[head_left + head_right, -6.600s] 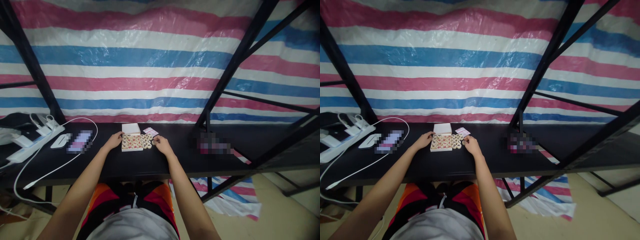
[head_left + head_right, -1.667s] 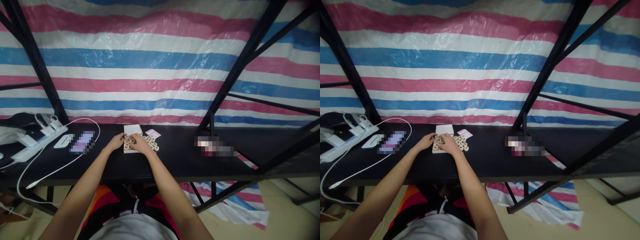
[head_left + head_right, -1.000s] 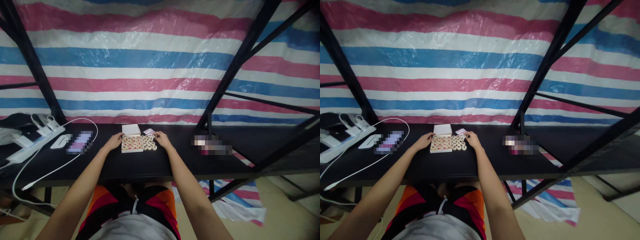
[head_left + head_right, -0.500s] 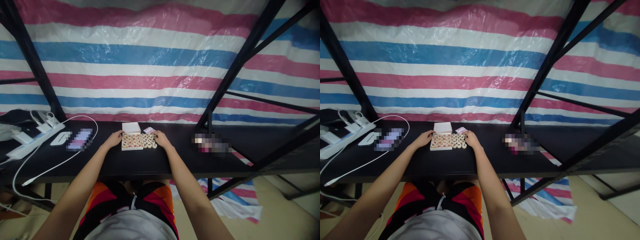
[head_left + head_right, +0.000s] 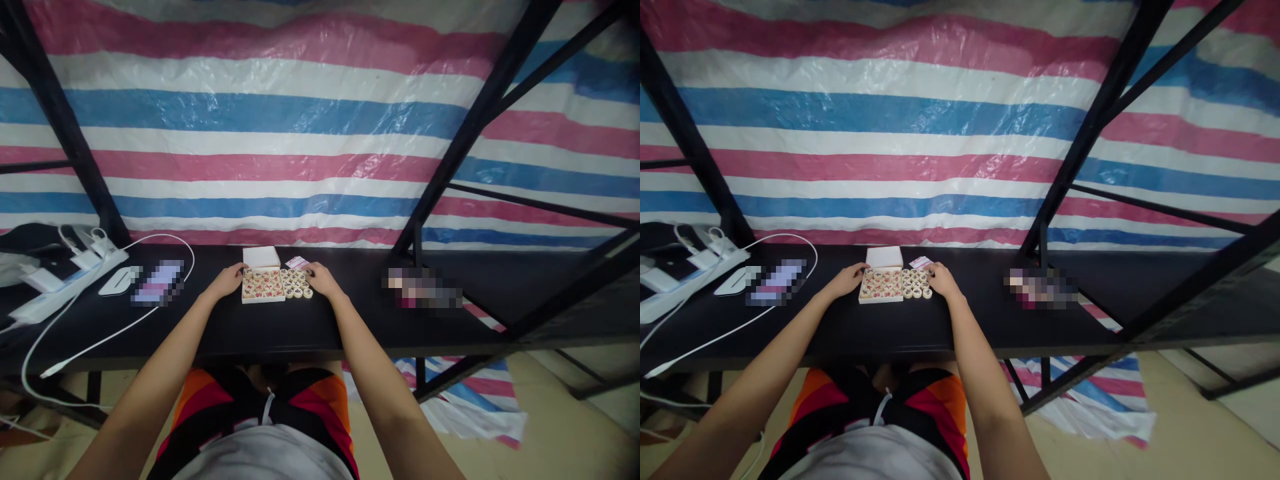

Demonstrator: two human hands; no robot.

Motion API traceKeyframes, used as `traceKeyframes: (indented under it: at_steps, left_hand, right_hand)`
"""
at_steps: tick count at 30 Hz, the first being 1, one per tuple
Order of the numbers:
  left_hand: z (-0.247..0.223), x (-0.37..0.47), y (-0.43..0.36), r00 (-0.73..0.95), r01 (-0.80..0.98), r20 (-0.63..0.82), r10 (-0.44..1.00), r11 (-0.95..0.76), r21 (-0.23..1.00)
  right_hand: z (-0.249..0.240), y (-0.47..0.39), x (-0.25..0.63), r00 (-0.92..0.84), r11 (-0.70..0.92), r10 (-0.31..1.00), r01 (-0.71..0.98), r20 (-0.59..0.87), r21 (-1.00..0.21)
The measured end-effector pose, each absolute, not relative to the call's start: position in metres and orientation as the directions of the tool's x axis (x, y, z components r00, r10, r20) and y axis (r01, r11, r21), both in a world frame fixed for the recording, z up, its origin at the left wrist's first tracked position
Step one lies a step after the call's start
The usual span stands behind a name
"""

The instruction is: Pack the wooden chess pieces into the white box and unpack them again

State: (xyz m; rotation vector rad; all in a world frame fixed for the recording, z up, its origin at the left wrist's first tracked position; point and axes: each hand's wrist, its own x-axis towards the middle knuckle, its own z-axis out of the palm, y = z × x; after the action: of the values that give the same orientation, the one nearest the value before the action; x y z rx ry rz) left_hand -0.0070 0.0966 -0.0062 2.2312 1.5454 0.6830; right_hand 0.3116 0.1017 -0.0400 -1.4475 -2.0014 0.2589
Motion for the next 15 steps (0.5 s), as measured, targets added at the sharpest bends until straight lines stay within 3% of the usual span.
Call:
traceKeyframes:
  at_steps: [5, 8, 11, 15]
  left_hand:
    - [-0.006, -0.007, 0.096, 0.303, 0.765, 0.189, 0.934, -0.357, 0.536]
    - [-0.005, -0.007, 0.096, 0.308, 0.767, 0.194, 0.931, -0.364, 0.529]
    - [-0.005, -0.007, 0.095, 0.305, 0.779, 0.183, 0.935, -0.355, 0.517]
    - [-0.004, -0.007, 0.094, 0.299, 0.786, 0.184, 0.936, -0.351, 0.509]
  right_hand:
    - [-0.034, 0.097, 0.311, -0.121, 0.353, 0.899, 0.768, 0.421, -0.534]
    - [-0.020, 0.089, 0.294, -0.133, 0.410, 0.845, 0.783, 0.517, -0.469]
    - [-0.005, 0.079, 0.253, -0.321, 0.550, 0.784, 0.756, 0.531, -0.355]
    - [0.003, 0.073, 0.190, -0.522, 0.616, 0.769, 0.759, 0.369, -0.208]
